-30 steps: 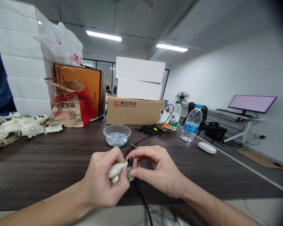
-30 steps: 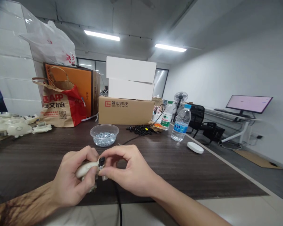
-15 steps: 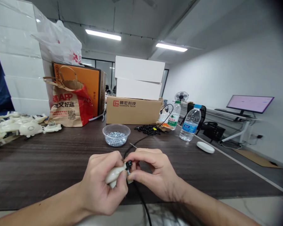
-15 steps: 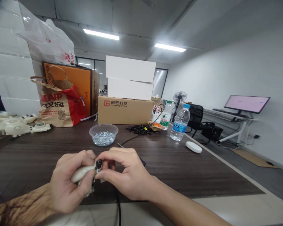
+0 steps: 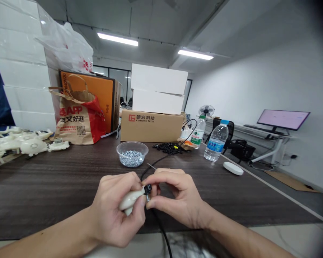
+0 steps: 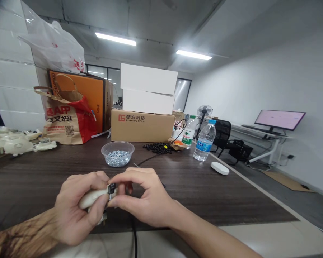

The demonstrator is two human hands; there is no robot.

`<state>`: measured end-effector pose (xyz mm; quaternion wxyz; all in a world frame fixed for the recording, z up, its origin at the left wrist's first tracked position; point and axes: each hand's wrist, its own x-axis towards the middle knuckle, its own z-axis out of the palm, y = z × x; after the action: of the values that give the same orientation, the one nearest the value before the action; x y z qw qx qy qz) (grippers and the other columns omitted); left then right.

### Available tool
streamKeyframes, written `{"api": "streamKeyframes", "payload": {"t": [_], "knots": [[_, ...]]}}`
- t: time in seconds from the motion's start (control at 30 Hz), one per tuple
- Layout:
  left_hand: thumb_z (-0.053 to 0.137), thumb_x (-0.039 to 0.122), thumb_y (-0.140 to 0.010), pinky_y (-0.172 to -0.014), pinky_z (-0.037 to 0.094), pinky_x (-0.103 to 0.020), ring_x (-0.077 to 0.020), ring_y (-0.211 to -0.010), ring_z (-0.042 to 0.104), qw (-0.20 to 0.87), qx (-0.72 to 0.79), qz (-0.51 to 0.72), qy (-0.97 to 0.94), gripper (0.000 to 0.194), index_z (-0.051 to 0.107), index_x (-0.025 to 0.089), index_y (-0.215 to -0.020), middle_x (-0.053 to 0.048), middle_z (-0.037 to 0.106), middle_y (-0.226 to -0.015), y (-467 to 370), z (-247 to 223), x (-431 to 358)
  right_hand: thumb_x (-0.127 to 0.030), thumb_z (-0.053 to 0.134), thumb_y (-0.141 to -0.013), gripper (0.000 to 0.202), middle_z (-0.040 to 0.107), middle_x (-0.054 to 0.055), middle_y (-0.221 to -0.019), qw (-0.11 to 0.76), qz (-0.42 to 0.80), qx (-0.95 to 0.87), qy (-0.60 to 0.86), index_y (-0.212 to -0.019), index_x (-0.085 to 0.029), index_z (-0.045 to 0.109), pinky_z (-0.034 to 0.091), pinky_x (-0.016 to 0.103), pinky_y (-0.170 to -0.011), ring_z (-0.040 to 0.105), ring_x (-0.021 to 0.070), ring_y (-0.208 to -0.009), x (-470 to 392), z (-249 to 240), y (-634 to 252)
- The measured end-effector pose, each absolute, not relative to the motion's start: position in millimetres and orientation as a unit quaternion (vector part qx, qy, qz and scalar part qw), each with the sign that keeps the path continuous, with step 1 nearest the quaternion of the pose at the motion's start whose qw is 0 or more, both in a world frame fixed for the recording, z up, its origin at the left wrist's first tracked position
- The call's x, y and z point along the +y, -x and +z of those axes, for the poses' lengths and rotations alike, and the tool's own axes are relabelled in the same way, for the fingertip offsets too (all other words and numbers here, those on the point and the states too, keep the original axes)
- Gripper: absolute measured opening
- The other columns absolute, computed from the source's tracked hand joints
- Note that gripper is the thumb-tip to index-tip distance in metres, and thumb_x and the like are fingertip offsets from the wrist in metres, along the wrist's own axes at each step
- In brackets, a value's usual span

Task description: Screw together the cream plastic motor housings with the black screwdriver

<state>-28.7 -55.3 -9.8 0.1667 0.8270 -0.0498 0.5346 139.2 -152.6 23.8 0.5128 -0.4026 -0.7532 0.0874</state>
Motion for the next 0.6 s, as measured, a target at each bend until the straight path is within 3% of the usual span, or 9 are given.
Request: {"api": "streamKeyframes", "payload": {"t": [0.23,0.33,0.4,0.5,0.6], "knots": [[0.056,0.009,-0.081,-0.054,0.04,-0.022,-0.0105,-0.056,0.055,0.156,-0.062,0.536,-0.827,0.014,0.05,0.021,-0.085,0.001,0.061,-0.072,28,-6,-55,-0.035,0.084,-0.081,0.03,0.069,0.0,-0.074,0.511,0.097,-0.759,0.391,-0.105,-0.019,0.075,0.05,0.027,-0.067,0.061,0.014,-0.067,-153,23,-142],[0.056,0.01,-0.082,-0.054,0.039,-0.022,-0.0102,-0.055,0.052,0.149,-0.052,0.544,-0.824,0.013,0.048,0.021,-0.083,0.002,0.06,-0.071,29,-4,-53,-0.031,0.077,-0.086,0.025,0.068,0.001,-0.078,0.505,0.073,-0.745,0.429,-0.108,-0.02,0.072,0.049,0.029,-0.068,0.061,0.0154,-0.07,-153,29,-151],[0.056,0.01,-0.082,-0.053,0.038,-0.022,-0.0096,-0.054,0.049,0.152,-0.04,0.545,-0.824,0.015,0.046,0.021,-0.081,0.003,0.056,-0.069,29,-4,-49,-0.031,0.068,-0.091,0.015,0.067,0.001,-0.078,0.477,0.027,-0.719,0.504,-0.099,-0.019,0.07,0.047,0.028,-0.066,0.06,0.0153,-0.07,-151,37,-164],[0.057,0.01,-0.082,-0.053,0.037,-0.021,-0.0094,-0.052,0.046,0.157,-0.024,0.543,-0.824,0.017,0.045,0.022,-0.079,0.004,0.052,-0.066,30,-4,-40,-0.036,0.061,-0.094,0.021,0.066,0.001,-0.076,0.319,-0.031,-0.668,0.671,-0.082,-0.019,0.065,0.041,0.027,-0.062,0.058,0.0153,-0.068,-145,48,-188],[0.058,0.011,-0.083,-0.053,0.037,-0.022,-0.0102,-0.052,0.048,0.163,-0.006,0.54,-0.826,0.018,0.045,0.022,-0.078,0.005,0.053,-0.064,30,-4,-30,-0.044,0.065,-0.089,0.026,0.068,0.001,-0.076,0.145,-0.029,-0.614,0.776,-0.077,-0.02,0.064,0.035,0.027,-0.059,0.059,0.017,-0.068,-139,49,-212]]}}
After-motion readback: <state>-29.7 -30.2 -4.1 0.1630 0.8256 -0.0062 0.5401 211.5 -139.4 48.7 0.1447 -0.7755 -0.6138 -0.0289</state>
